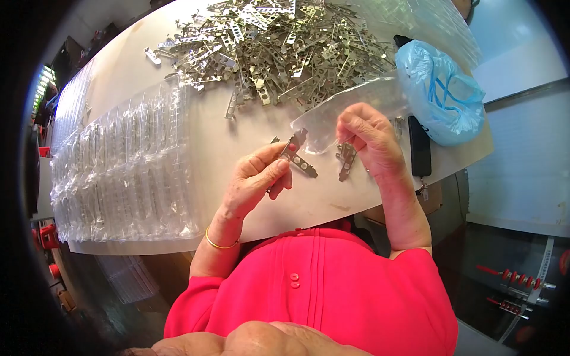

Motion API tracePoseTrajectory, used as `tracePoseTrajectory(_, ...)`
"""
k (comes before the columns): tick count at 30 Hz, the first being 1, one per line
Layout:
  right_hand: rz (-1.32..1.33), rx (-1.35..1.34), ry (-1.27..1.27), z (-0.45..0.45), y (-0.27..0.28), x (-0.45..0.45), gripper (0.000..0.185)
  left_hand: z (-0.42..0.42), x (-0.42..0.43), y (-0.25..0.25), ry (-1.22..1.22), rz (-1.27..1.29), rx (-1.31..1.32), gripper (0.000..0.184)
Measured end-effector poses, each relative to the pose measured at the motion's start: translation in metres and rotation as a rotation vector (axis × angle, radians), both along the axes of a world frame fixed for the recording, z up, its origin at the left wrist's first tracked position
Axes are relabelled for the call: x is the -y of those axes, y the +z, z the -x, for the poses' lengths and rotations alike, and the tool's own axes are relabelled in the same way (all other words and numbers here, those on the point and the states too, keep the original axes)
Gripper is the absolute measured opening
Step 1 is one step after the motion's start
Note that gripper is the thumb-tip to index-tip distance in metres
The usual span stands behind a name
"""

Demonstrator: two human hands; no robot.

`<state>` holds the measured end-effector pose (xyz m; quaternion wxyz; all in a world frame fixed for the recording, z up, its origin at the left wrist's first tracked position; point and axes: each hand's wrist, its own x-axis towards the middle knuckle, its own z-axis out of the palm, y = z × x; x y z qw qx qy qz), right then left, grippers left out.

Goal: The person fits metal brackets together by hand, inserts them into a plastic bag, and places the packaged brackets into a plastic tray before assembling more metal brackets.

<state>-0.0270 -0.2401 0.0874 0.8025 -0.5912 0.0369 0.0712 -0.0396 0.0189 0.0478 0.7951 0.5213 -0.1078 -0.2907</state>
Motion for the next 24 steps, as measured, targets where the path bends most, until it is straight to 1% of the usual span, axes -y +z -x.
tracePoseTrajectory(1, 0.033, -0.033, 0.029, 0.000, 0.000, 0.000, 0.013, 0.000, 0.000, 0.001, 0.006, -0.029, 0.031, 0.043)
tracePoseTrajectory(2, 0.032, -0.034, 0.029, 0.000, 0.000, -0.001, 0.013, 0.000, 0.000, 0.001, 0.005, -0.029, 0.030, 0.043)
tracePoseTrajectory(4, 0.097, -0.066, 0.097, 0.001, -0.001, -0.007, 0.014, 0.000, 0.000, 0.001, -0.019, 0.027, 0.023, 0.055)
tracePoseTrajectory(5, 0.096, -0.067, 0.094, 0.002, -0.001, -0.009, 0.014, 0.000, 0.001, 0.000, -0.021, 0.027, 0.022, 0.055)
tracePoseTrajectory(7, 0.198, -0.069, 0.247, 0.003, 0.000, -0.014, 0.016, 0.000, 0.002, -0.002, -0.035, 0.006, 0.037, 0.057)
tracePoseTrajectory(10, 0.217, -0.032, 0.267, 0.007, -0.004, -0.027, 0.021, -0.002, 0.001, 0.000, -0.059, -0.008, 0.013, 0.052)
tracePoseTrajectory(11, 0.219, -0.086, 0.305, 0.009, 0.004, -0.031, 0.030, -0.002, 0.001, 0.000, -0.060, -0.009, 0.014, 0.052)
tracePoseTrajectory(12, 0.218, -0.086, 0.304, 0.009, 0.014, -0.036, 0.030, -0.001, 0.002, 0.000, -0.063, -0.022, 0.027, 0.050)
tracePoseTrajectory(14, 0.222, -0.220, 0.404, 0.010, 0.026, -0.043, 0.038, -0.001, 0.003, -0.001, -0.067, -0.037, 0.041, 0.048)
tracePoseTrajectory(15, 0.296, -0.195, 0.381, 0.011, 0.021, -0.045, 0.041, 0.000, 0.004, -0.001, -0.074, -0.025, 0.034, 0.048)
tracePoseTrajectory(16, 0.295, -0.196, 0.377, 0.011, 0.016, -0.044, 0.041, 0.000, 0.005, -0.002, -0.081, -0.012, 0.027, 0.048)
tracePoseTrajectory(18, 0.404, -0.186, 0.451, 0.010, 0.009, -0.041, 0.041, 0.000, 0.005, -0.003, -0.104, -0.034, 0.051, 0.048)
tracePoseTrajectory(21, 0.325, -0.240, 0.502, 0.007, 0.009, -0.044, 0.040, 0.000, 0.005, -0.002, -0.115, -0.053, 0.086, 0.047)
tracePoseTrajectory(23, 0.323, -0.269, 0.504, 0.007, 0.006, -0.042, 0.040, 0.002, 0.008, -0.003, -0.114, -0.051, 0.096, 0.046)
tracePoseTrajectory(24, 0.322, -0.298, 0.507, 0.007, 0.003, -0.041, 0.040, 0.004, 0.010, -0.006, -0.084, -0.012, 0.088, 0.041)
